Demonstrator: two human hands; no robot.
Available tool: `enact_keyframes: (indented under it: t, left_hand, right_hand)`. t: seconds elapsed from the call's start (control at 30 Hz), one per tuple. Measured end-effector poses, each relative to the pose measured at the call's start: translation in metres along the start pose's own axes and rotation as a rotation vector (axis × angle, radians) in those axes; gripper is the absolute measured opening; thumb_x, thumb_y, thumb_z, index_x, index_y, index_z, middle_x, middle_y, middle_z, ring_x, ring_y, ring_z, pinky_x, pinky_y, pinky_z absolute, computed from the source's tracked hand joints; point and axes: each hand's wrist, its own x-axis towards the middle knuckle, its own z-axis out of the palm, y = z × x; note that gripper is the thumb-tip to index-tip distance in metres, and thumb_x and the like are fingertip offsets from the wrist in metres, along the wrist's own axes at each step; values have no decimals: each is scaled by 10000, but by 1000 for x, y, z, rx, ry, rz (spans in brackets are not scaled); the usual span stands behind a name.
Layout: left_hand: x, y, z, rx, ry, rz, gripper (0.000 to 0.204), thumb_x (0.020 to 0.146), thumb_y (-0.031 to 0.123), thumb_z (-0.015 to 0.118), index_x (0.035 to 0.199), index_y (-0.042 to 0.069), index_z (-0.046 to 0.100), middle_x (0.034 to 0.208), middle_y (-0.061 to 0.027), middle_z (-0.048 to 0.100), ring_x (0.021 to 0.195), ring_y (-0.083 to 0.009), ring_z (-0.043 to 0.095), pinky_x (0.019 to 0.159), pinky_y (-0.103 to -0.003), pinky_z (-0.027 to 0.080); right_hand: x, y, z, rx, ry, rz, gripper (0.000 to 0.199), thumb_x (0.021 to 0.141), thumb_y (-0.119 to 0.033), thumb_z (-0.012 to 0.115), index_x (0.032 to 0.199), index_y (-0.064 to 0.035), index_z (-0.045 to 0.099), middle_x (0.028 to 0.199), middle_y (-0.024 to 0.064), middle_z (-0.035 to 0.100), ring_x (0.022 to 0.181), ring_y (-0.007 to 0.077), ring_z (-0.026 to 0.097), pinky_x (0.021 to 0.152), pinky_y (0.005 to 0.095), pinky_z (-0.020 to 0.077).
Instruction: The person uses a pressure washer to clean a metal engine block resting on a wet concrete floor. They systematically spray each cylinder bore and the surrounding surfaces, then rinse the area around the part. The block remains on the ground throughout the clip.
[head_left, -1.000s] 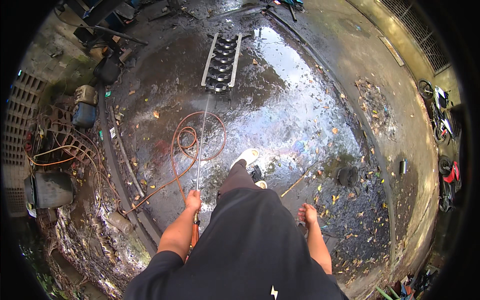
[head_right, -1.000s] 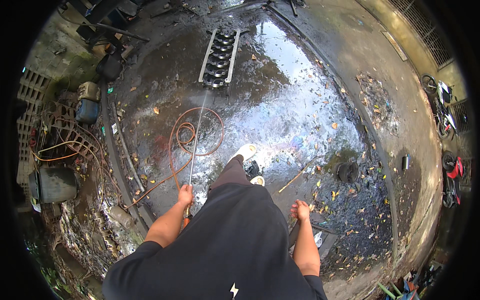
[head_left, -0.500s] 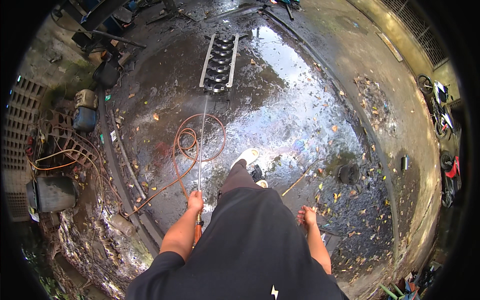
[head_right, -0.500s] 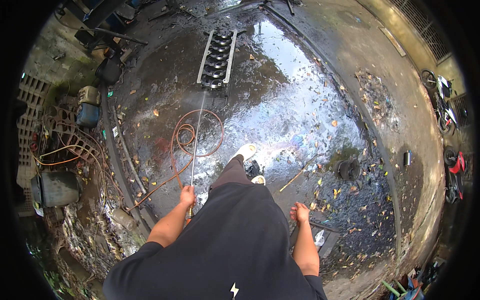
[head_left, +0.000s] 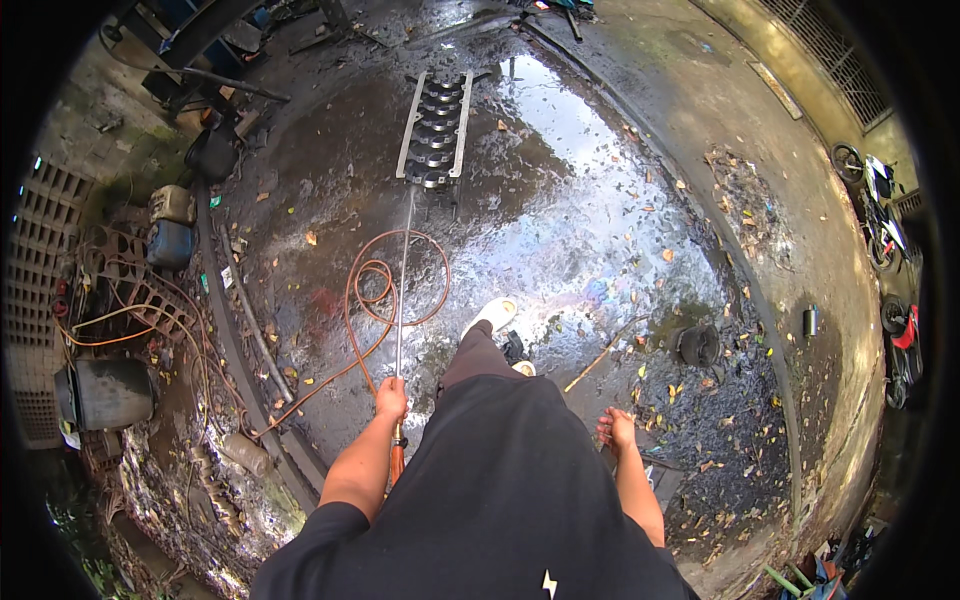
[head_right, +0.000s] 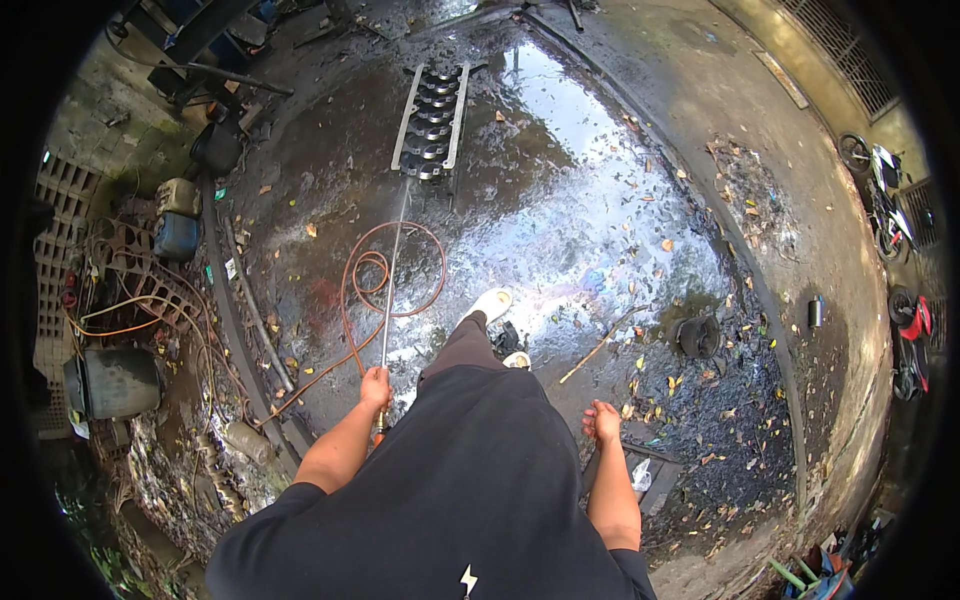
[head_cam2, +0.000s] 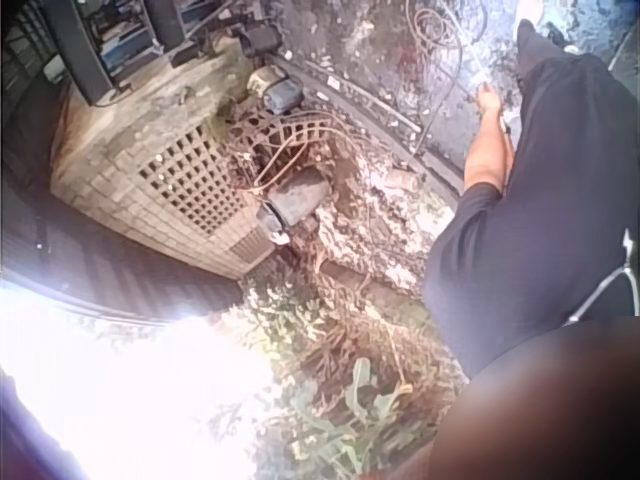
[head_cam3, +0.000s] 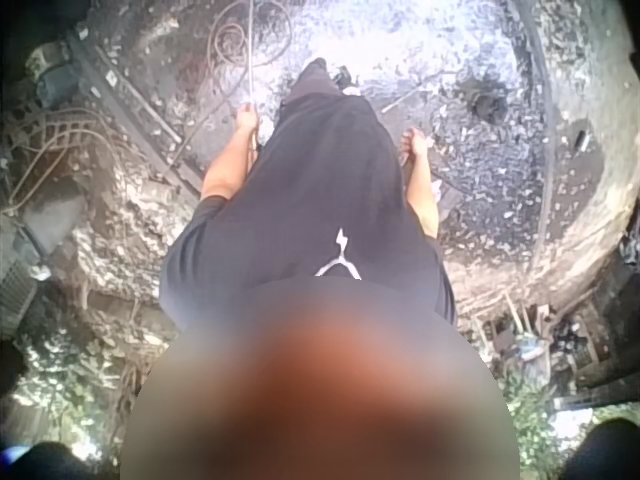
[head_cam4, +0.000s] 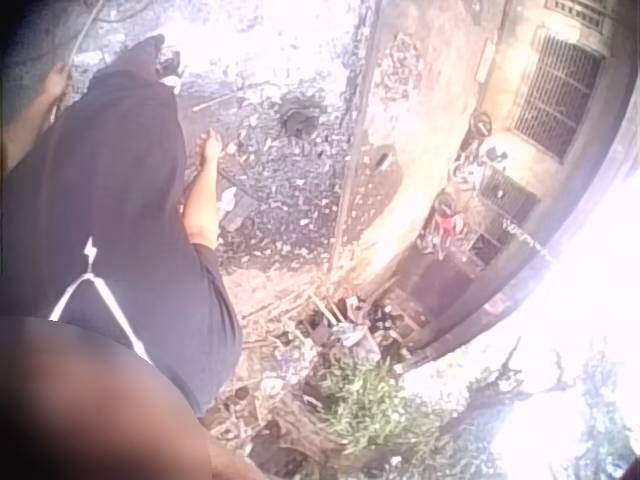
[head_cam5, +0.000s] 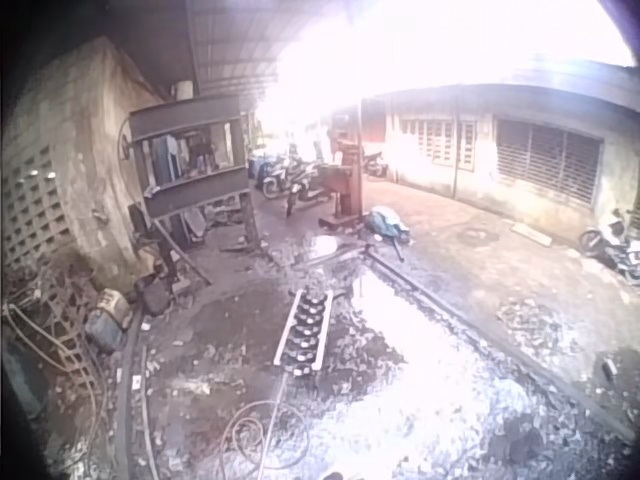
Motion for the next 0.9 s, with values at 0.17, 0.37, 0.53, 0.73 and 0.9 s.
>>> enact_keyframes:
  t: [0.17,0.37,0.53,0.73,0.9]
  left_hand:
    - [-4,3,0,30,-14,10,285,947,400,451,1048,134,472,599,-33,487,397,-127,446,324,-292,369]
    - [-5,-1,0,41,-2,13,281,951,402,445,1040,137,471,599,-30,489,391,-121,441,317,-287,362]
    - [-6,-3,0,-6,12,18,268,942,373,466,1051,129,483,567,-40,481,370,-138,432,310,-301,352]
    - [-5,-3,0,-18,-5,6,271,944,384,461,1061,140,481,581,-36,486,384,-131,441,315,-297,357]
    - [1,-8,-1,-31,-4,-23,264,946,407,457,1040,162,479,604,-31,494,397,-124,444,320,-284,357]
  right_hand:
    - [-4,1,-2,17,-3,2,226,918,-288,505,1027,-96,555,770,37,588,563,153,567,441,293,460]
    - [-5,7,-4,19,-2,5,216,917,-282,509,1024,-99,546,750,35,580,556,152,567,432,291,456]
    - [-4,10,-6,25,-24,2,204,915,-286,511,1003,-105,543,740,31,580,551,151,566,428,289,448]
    - [-5,8,-6,21,-13,-2,205,915,-290,511,1001,-108,547,742,30,583,546,152,564,430,295,447]
    - [-3,11,-5,38,-16,-12,212,914,-291,514,1014,-107,550,749,31,590,545,151,563,435,296,450]
